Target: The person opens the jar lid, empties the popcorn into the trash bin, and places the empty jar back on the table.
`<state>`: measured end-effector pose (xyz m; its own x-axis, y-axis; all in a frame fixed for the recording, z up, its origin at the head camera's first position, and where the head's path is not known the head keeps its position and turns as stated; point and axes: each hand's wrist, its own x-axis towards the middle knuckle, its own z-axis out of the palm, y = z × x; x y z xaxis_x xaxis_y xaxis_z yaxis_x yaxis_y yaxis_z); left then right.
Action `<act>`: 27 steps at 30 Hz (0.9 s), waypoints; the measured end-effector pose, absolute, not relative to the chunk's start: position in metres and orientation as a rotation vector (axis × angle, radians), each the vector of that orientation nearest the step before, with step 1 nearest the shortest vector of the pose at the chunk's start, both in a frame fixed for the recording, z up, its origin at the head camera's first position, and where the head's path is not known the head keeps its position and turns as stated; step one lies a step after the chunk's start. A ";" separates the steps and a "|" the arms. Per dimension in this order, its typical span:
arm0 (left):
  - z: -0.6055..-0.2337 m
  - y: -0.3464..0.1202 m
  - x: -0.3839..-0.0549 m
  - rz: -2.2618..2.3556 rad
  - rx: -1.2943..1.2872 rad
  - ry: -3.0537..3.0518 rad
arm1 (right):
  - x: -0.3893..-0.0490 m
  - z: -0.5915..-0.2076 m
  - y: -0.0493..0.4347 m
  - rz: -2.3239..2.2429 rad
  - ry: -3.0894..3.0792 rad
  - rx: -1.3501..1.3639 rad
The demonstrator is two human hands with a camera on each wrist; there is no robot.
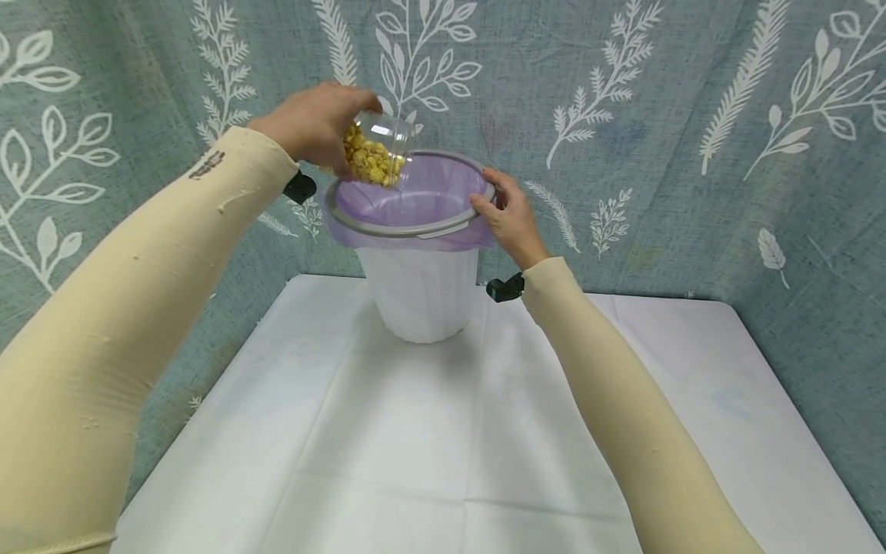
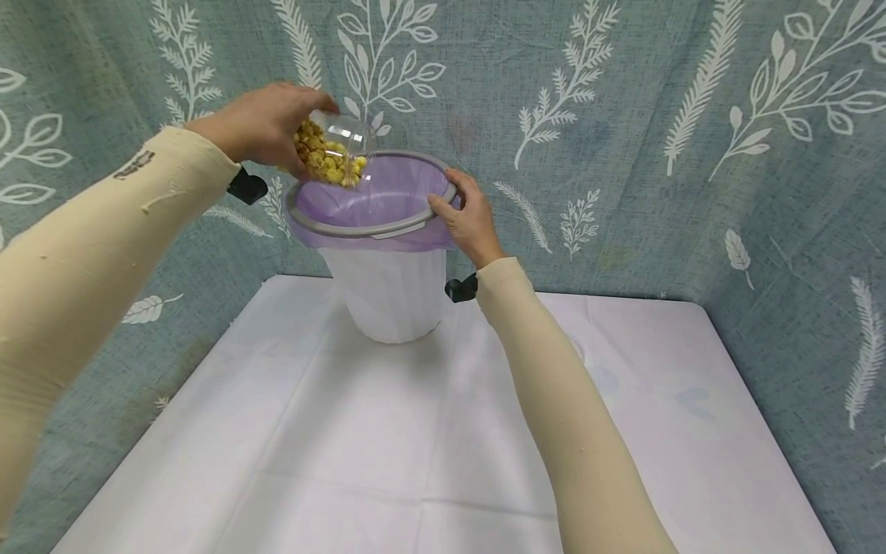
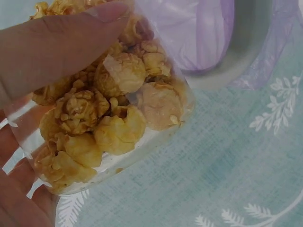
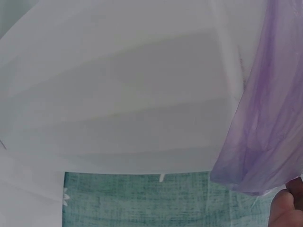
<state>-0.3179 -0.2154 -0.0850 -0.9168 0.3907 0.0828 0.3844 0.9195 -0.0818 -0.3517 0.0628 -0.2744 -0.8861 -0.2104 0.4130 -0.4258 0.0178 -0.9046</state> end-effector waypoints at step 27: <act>-0.087 -0.208 -0.318 0.262 -0.667 -2.922 | -0.353 -0.276 0.062 1.960 -2.085 0.671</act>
